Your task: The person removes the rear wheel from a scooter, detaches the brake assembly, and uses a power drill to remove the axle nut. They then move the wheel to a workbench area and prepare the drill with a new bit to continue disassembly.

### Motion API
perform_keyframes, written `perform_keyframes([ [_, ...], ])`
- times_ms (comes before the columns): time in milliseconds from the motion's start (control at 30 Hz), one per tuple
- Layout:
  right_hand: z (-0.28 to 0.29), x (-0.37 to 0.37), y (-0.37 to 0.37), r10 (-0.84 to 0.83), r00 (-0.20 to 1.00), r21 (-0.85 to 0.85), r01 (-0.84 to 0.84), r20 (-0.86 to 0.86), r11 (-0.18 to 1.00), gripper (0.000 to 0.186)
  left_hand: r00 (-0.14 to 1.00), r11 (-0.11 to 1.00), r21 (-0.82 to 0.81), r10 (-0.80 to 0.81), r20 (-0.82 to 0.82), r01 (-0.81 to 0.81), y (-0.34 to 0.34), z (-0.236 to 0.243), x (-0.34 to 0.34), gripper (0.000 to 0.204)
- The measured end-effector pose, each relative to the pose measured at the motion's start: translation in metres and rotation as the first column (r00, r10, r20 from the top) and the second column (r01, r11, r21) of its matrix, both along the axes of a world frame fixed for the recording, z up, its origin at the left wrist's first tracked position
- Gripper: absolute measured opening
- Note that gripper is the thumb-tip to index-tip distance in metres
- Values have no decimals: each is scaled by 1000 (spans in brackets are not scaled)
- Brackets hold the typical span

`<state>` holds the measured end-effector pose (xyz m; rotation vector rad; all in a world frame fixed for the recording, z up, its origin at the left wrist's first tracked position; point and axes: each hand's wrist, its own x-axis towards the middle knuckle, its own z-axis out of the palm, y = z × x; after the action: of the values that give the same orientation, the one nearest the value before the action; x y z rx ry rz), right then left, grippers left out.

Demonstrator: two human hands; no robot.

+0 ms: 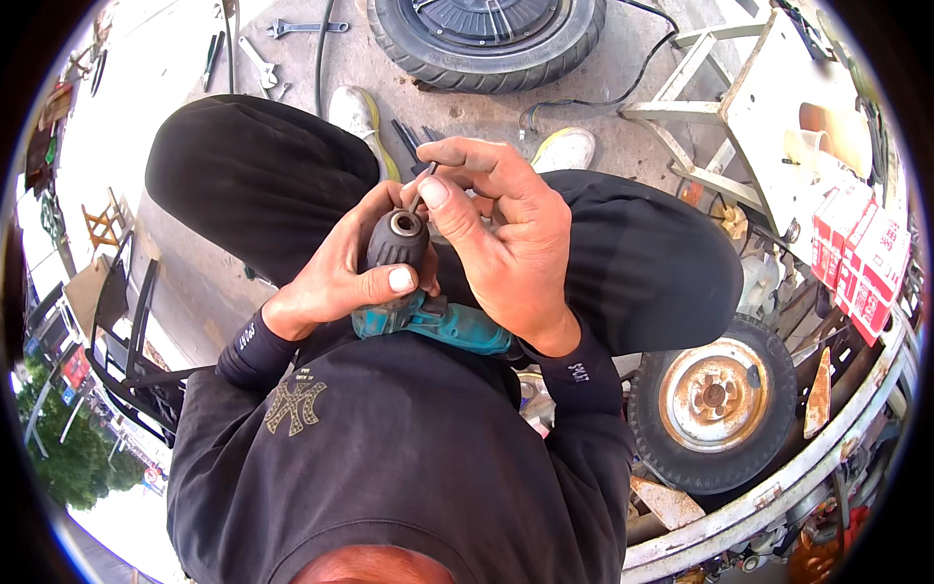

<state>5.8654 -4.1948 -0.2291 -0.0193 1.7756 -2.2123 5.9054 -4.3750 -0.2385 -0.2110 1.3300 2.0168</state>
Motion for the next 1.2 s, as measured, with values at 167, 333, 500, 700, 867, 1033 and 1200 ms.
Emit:
perform_keyframes([
  [167,2,3,4,80,994,-42,-83,-73,996,18,1000,996,85,16,21,-17,-3,3,3,79],
  [333,4,9,1,60,996,-122,-69,-72,990,15,997,980,186,56,56,-65,-5,-1,11,82],
  [500,-1,9,1,72,979,-73,-87,-192,994,15,987,948,291,92,132,-127,-6,0,11,85],
  [700,-3,8,2,81,959,-54,-99,-273,994,14,994,989,138,47,98,-61,-6,1,9,99],
  [867,8,6,4,104,980,-62,-116,-170,991,14,991,970,232,49,128,-78,-7,1,7,96],
  [1033,1,4,5,80,964,-98,-108,-252,989,13,993,954,300,52,-111,-16,-9,-12,9,84],
  [1200,5,1,7,95,958,-68,-117,-269,991,12,979,933,315,129,158,-174,-7,-3,9,77],
])
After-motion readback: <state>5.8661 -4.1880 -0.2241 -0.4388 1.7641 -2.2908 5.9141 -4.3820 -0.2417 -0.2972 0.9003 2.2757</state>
